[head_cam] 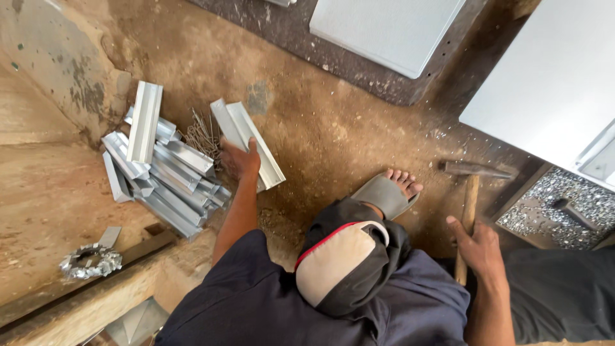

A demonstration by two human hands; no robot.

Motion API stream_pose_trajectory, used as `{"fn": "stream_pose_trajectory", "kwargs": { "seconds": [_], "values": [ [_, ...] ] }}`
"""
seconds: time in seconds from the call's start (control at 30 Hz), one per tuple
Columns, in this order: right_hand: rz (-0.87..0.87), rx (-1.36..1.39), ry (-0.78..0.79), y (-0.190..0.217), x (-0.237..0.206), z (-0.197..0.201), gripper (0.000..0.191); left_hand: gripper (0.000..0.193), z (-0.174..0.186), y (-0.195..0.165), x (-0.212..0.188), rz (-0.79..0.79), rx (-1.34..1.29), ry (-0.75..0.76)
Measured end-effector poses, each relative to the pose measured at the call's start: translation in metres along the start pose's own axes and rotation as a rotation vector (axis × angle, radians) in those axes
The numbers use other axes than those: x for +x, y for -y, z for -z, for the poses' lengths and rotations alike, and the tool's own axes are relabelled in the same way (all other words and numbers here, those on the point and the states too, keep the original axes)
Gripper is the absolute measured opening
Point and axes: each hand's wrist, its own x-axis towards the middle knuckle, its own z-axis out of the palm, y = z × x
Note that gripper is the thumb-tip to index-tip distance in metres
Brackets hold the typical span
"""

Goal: The person places a white metal panel onto a metal frame and uses a hammer to drive nails into the panel. The person repeats this process with multiple panels, securing them to the frame.

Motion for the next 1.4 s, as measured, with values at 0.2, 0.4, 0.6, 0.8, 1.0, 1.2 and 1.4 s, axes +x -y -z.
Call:
{"fn": "stream_pose_trajectory", "kwargs": {
  "seconds": [0.2,0.4,0.6,0.8,1.0,1.2,1.4],
  "values": [
    [0.054,0.014,-0.048,0.003,-0.010,0.007,0.057,0.048,0.025,0.004,0.014,0.091,0.022,-0.039],
    [-0.018,0.033,-0.016,0.016,-0.014,0.017,0.057,0.083,0.076,-0.061,-0.007,-0.632,-0.253,-0.317],
    [0.017,-0.050,-0.025,0.019,-0.011,0.016,0.056,0.064,0.040,-0.208,-0.081,-0.843,-0.776,0.752],
    [0.158,-0.066,-0.235,0.006,-0.025,0.011,0.057,0.058,-0.018,-0.370,-0.226,-1.468,-0.729,0.360],
    [0.069,-0.007,-0.277,-0.002,-0.024,0.017,0.051,0.079,-0.052,-0.426,-0.318,-1.349,-0.421,0.252],
    [0.129,-0.020,-0.445,0.017,-0.014,0.055,0.046,0.082,-0.078,-0.414,-0.314,-1.412,-0.313,0.272],
    [0.661,-0.171,-0.752,0.093,0.032,0.102,0.025,0.073,-0.087,-0.428,-0.292,-1.551,-0.786,0.136]
  ]
}}
